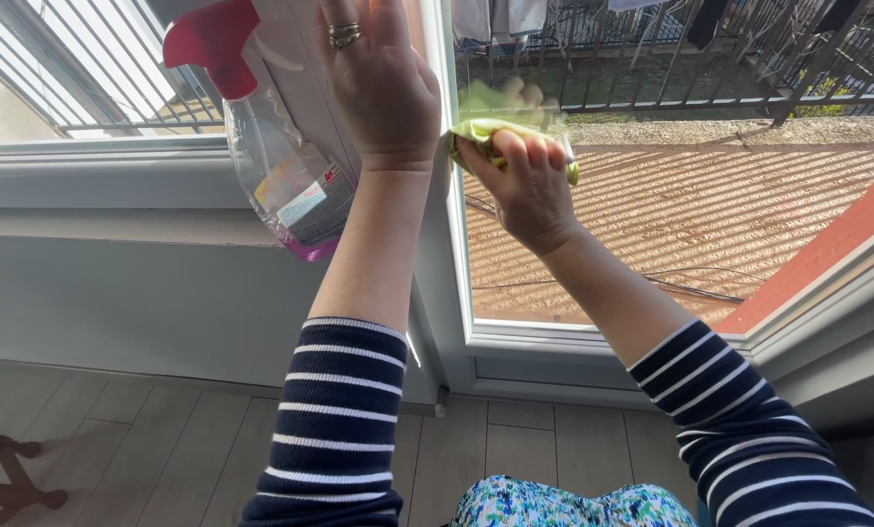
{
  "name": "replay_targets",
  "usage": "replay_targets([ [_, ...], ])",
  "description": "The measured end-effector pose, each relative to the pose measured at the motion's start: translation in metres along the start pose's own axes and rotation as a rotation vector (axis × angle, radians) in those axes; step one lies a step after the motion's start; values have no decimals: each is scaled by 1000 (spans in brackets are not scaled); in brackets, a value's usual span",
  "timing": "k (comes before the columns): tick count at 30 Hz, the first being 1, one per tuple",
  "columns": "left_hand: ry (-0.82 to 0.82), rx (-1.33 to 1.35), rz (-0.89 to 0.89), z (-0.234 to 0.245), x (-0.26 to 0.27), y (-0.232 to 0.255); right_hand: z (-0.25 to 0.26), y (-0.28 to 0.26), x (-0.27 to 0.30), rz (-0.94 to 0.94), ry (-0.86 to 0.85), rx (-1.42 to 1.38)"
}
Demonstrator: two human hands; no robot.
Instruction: Wiping the glass pane of a balcony door using a cleaning cloth.
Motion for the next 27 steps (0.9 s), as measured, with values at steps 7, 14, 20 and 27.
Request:
replay_targets([
  [7, 19, 17, -50, 7, -5, 6, -21, -42, 103, 66, -113, -46],
  [14, 52, -33, -110, 1, -3, 2, -34, -67, 198, 262, -369, -23],
  [20, -14, -28, -96, 2, -4, 2, -14, -31, 225, 417, -473, -36],
  [27, 20, -35, -110, 1, -3, 3, 44, 80, 106, 26, -124, 2],
])
Point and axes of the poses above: each hand's wrist, its own x-axis away from the middle knuckle, its own z-axis out of the back of the hand, y = z × x, the point moved 2 cm from there along -x, towards the middle knuckle, and after that the axes turned 1 degree about y, right-handed, at the moved point
